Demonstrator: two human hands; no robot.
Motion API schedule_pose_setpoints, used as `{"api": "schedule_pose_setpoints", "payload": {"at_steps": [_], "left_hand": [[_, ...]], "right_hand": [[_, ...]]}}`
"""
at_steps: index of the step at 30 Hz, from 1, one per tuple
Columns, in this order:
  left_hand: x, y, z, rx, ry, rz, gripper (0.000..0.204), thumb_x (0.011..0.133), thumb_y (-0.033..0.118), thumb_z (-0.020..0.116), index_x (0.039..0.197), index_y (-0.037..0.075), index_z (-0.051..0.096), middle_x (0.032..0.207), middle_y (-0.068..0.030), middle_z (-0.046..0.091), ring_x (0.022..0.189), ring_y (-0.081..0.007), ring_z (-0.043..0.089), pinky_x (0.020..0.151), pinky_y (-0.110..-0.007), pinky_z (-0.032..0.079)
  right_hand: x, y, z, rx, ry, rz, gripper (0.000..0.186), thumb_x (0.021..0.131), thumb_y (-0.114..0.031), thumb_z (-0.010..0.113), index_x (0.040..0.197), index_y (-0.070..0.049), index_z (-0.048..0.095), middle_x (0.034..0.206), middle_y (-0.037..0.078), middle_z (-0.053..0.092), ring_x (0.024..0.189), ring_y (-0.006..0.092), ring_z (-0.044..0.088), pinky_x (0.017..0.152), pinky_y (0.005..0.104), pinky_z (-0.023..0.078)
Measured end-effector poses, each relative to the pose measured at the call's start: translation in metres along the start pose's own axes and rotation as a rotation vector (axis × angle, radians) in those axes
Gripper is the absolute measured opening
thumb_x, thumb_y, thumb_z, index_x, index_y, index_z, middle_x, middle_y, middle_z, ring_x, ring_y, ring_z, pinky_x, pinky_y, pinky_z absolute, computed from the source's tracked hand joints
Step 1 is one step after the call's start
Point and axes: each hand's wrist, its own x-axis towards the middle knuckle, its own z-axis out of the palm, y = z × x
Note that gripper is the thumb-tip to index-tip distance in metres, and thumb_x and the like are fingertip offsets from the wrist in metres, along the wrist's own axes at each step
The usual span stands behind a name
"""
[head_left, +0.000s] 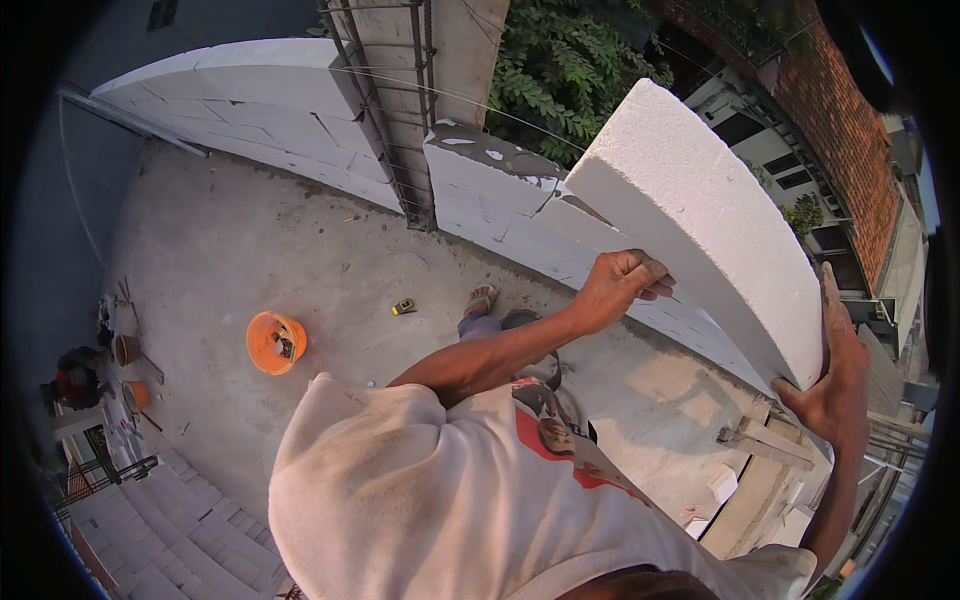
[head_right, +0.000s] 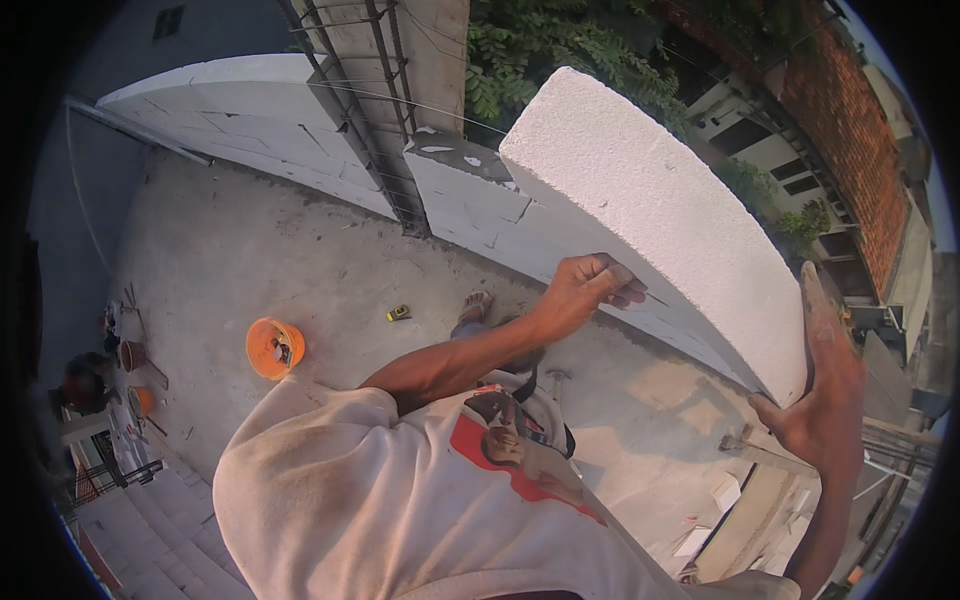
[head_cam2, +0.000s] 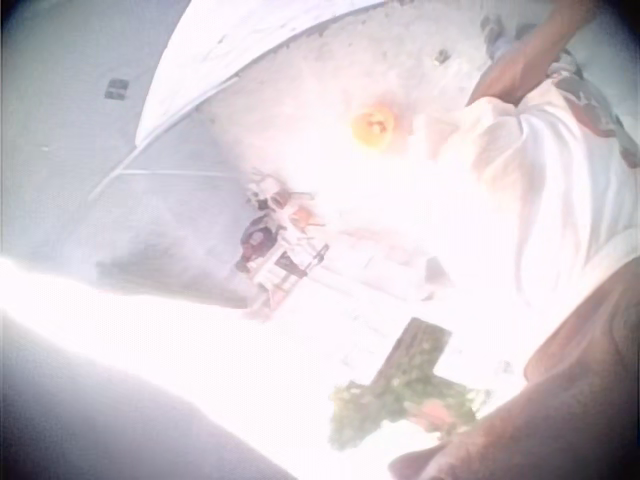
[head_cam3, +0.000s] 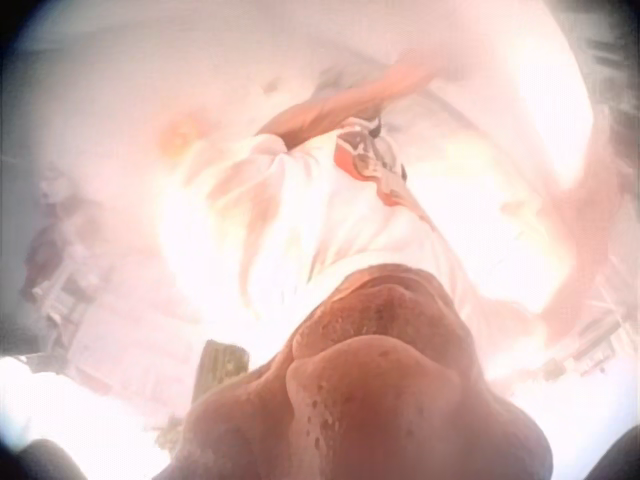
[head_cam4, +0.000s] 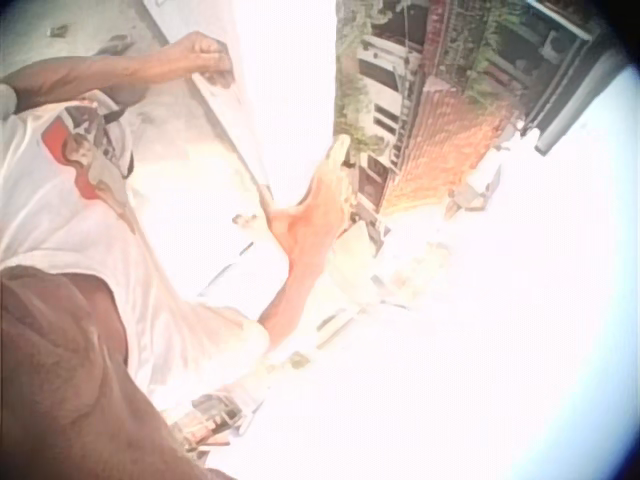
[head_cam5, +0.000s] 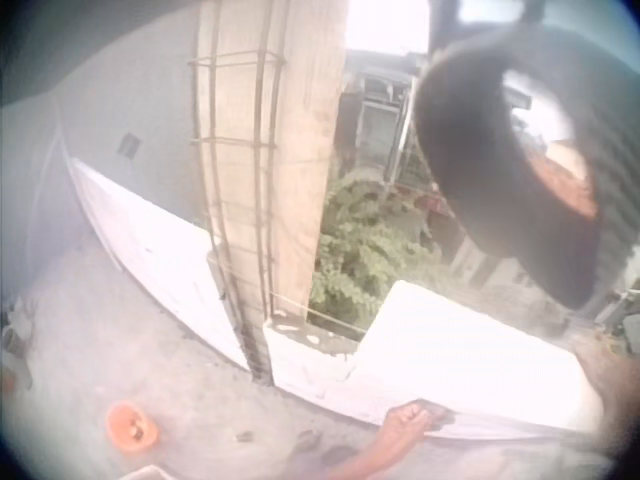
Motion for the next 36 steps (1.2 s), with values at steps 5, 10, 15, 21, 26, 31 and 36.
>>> {"api": "schedule_pose_setpoints", "payload": {"at_steps": [5,10,15,21,26,31,36], "left_hand": [[0.053,0.041,-0.017,0.072,0.066,-0.009,0.045,0.11,0.041,0.062,0.119,-0.001,0.074,0.108,-0.0101,0.077,0.102,-0.0168,0.073,0.088,-0.033,0.058],[0.039,0.016,-0.081,0.147,0.16,-0.051,0.046,0.108,0.044,0.063,0.126,0.002,0.071,0.117,-0.0092,0.076,0.107,-0.017,0.071,0.093,-0.034,0.056],[0.029,-0.013,-0.115,0.101,0.368,-0.095,0.051,0.108,0.044,0.063,0.138,0.002,0.065,0.127,-0.0114,0.073,0.119,-0.021,0.069,0.1,-0.037,0.055],[0.034,-0.021,-0.121,-0.041,0.478,-0.074,0.064,0.105,0.04,0.069,0.148,-0.006,0.056,0.139,-0.0179,0.066,0.126,-0.0272,0.068,0.108,-0.041,0.054],[0.049,-0.027,-0.124,-0.056,0.621,-0.004,0.076,0.101,0.037,0.075,0.15,-0.015,0.048,0.137,-0.0257,0.064,0.125,-0.0302,0.068,0.105,-0.043,0.058],[0.047,-0.018,-0.142,0.043,0.78,-0.058,0.088,0.097,0.044,0.078,0.149,-0.02,0.045,0.138,-0.032,0.062,0.126,-0.0317,0.067,0.1,-0.041,0.059],[0.052,-0.016,-0.157,0.139,0.893,0.031,0.094,0.099,0.051,0.072,0.15,-0.022,0.041,0.139,-0.034,0.061,0.129,-0.0338,0.063,0.107,-0.041,0.052]], "right_hand": [[0.091,0.056,-0.021,-0.194,-0.054,0.043,0.123,0.047,-0.007,0.095,0.158,0.0,0.044,0.142,0.028,0.062,0.128,0.0429,0.065,0.112,0.0507,0.051],[0.168,0.097,0.0,-0.18,-0.035,-0.123,0.119,0.051,-0.013,0.095,0.158,0.002,0.043,0.143,0.028,0.062,0.129,0.0442,0.063,0.115,0.0498,0.048],[0.226,0.094,0.049,-0.027,-0.231,-0.055,0.12,0.052,-0.015,0.094,0.159,0.0,0.043,0.142,0.027,0.063,0.125,0.0435,0.066,0.111,0.047,0.051],[0.261,0.068,0.122,0.051,-0.287,-0.16,0.133,0.053,-0.021,0.098,0.167,-0.01,0.031,0.147,0.025,0.061,0.13,0.0413,0.063,0.113,0.0453,0.05],[0.273,0.032,0.147,0.217,-0.386,-0.174,0.129,0.049,-0.037,0.103,0.156,0.004,0.046,0.149,0.031,0.057,0.139,0.0434,0.057,0.12,0.0494,0.044],[0.282,0.009,0.172,0.237,-0.339,-0.234,0.135,0.049,-0.035,0.102,0.163,-0.004,0.038,0.155,0.025,0.054,0.139,0.0401,0.058,0.121,0.0472,0.045],[0.301,-0.005,0.196,0.289,-0.332,-0.245,0.138,0.048,-0.035,0.103,0.165,-0.007,0.035,0.152,0.025,0.058,0.135,0.0392,0.062,0.119,0.0475,0.047]]}}
